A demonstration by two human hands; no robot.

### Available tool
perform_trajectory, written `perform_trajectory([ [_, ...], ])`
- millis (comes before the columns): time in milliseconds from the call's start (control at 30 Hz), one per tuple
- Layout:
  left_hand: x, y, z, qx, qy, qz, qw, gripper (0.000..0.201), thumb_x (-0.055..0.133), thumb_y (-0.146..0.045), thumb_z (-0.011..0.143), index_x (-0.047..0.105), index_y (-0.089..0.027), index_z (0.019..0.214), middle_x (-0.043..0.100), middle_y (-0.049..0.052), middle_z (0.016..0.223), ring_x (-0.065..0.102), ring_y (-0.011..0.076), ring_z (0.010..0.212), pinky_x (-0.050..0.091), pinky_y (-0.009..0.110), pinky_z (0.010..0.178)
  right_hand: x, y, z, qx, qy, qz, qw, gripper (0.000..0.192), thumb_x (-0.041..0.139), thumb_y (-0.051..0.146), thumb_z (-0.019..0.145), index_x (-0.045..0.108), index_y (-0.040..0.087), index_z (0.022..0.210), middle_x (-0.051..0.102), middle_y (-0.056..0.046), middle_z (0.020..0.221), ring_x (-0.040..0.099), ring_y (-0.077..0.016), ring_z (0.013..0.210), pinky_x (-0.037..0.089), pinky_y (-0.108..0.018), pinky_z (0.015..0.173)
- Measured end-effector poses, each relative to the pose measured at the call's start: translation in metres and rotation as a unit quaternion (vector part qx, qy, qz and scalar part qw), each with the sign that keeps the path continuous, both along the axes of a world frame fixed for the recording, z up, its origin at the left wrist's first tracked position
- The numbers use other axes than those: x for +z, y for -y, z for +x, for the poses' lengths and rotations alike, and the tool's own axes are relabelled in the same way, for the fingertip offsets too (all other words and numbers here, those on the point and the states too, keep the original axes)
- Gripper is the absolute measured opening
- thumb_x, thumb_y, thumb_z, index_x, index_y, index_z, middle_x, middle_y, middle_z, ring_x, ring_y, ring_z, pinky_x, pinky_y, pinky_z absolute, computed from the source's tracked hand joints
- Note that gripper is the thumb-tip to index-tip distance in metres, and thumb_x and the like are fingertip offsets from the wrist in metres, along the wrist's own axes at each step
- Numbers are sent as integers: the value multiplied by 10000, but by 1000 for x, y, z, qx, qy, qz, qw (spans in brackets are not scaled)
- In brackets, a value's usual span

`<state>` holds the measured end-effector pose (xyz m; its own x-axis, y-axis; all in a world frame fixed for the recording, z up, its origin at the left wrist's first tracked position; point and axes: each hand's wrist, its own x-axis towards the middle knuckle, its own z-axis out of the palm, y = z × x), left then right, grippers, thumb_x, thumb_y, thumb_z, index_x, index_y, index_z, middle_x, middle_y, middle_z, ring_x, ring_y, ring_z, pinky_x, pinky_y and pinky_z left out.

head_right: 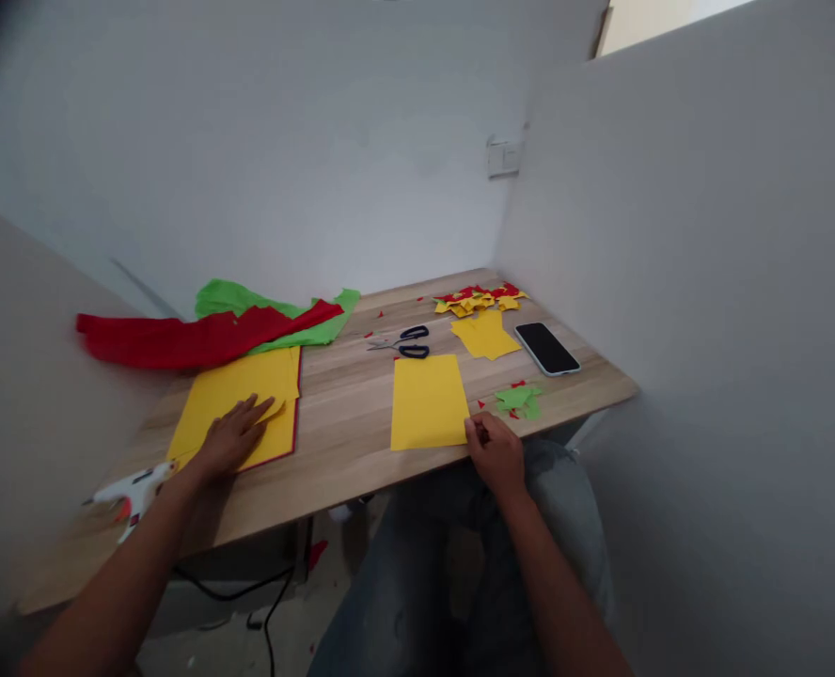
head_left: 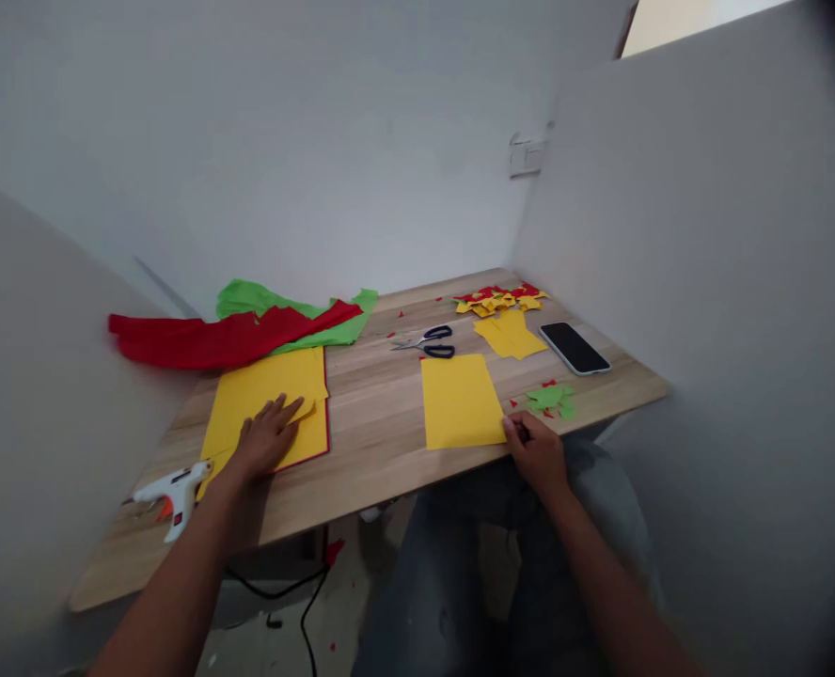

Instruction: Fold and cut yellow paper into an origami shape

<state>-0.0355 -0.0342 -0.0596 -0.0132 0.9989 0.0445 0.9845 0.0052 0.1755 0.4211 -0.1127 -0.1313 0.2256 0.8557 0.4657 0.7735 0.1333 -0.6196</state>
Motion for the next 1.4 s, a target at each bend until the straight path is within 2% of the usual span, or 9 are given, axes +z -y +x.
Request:
perform_trajectory([
  [167, 11, 0, 11, -1, 7, 27, 1000, 595, 490, -139, 743, 594, -204, 1325, 436, 150, 1541, 323, 430, 1440, 210, 740, 1096, 1, 4, -15, 69, 70, 24, 995, 359, 485, 378, 946, 662, 155, 1165, 688, -148, 1224, 587, -294, 1181, 416, -463, 1040],
  [300, 16, 10, 78, -128, 43, 65, 989, 555, 406, -106, 802, 550, -182, 1332, 475, 89, 1511, 381, 233, 1427, 305, 430, 1177, 2, 23, -45, 208, 209, -26, 955, 605, 586, 413, 917, 482, 125, 1438, 505, -142, 1493, 440, -333, 1379, 326, -541, 1143],
  [400, 0, 27, 147, -264, 65, 28, 962, 454, 481, -206, 873, 587, -288, 1307, 508, 2, 1497, 438, 176, 1388, 350, 341, 1151, 1, 42, -60, 280, 237, -47, 929, 668, 617, 436, 903, 425, 172, 1486, 455, -88, 1538, 395, -311, 1421, 316, -530, 1172],
  [533, -32, 37, 201, -385, 12, -19, 923, 508, 427, -433, 991, 408, -334, 1489, 316, 56, 1621, 257, 280, 1496, 210, 555, 1193, 0, 50, -60, 312, 244, -37, 918, 556, 581, 284, 936, 448, 202, 1470, 524, -54, 1489, 444, -269, 1395, 355, -499, 1168],
  [667, -43, 6, 188, -318, -23, -33, 947, 590, 397, -497, 991, 323, -288, 1539, 261, 86, 1637, 199, 326, 1509, 170, 606, 1184, -3, 45, -55, 309, 244, 4, 919, 445, 544, 190, 951, 528, 190, 1396, 575, -56, 1441, 514, -260, 1342, 418, -502, 1131],
  [833, -34, -27, 162, -269, -24, -24, 963, 583, 362, -421, 1008, 325, -182, 1538, 233, 178, 1629, 202, 377, 1499, 191, 664, 1147, -3, 36, -57, 300, 232, 74, 922, 340, 532, 124, 944, 633, 173, 1264, 660, -88, 1333, 591, -266, 1264, 505, -493, 1054],
  [1033, -33, 13, 166, -348, 37, -31, 936, 458, 424, -255, 988, 483, -293, 1441, 368, 31, 1598, 341, 216, 1462, 269, 459, 1192, 6, 22, -35, 330, 177, 68, 925, 251, 507, 98, 949, 677, 189, 1108, 737, -75, 1193, 664, -214, 1162, 548, -410, 1011],
  [1233, -33, 59, 155, -294, 172, -17, 940, 348, 422, -358, 1007, 639, -234, 1249, 531, 56, 1486, 422, 242, 1405, 346, 481, 1143, 11, 27, -21, 247, 89, -8, 965, 131, 532, 207, 976, 647, 204, 1038, 746, -71, 1133, 666, -207, 1133, 508, -400, 1030],
  [1400, -30, 59, 159, -254, 234, 10, 938, 247, 585, -444, 926, 694, -222, 938, 662, 66, 1318, 534, 290, 1269, 423, 511, 1035, 19, 9, -37, 107, 82, -60, 989, 253, 499, 340, 988, 622, 204, 814, 688, -65, 822, 646, -215, 815, 521, -349, 750],
])
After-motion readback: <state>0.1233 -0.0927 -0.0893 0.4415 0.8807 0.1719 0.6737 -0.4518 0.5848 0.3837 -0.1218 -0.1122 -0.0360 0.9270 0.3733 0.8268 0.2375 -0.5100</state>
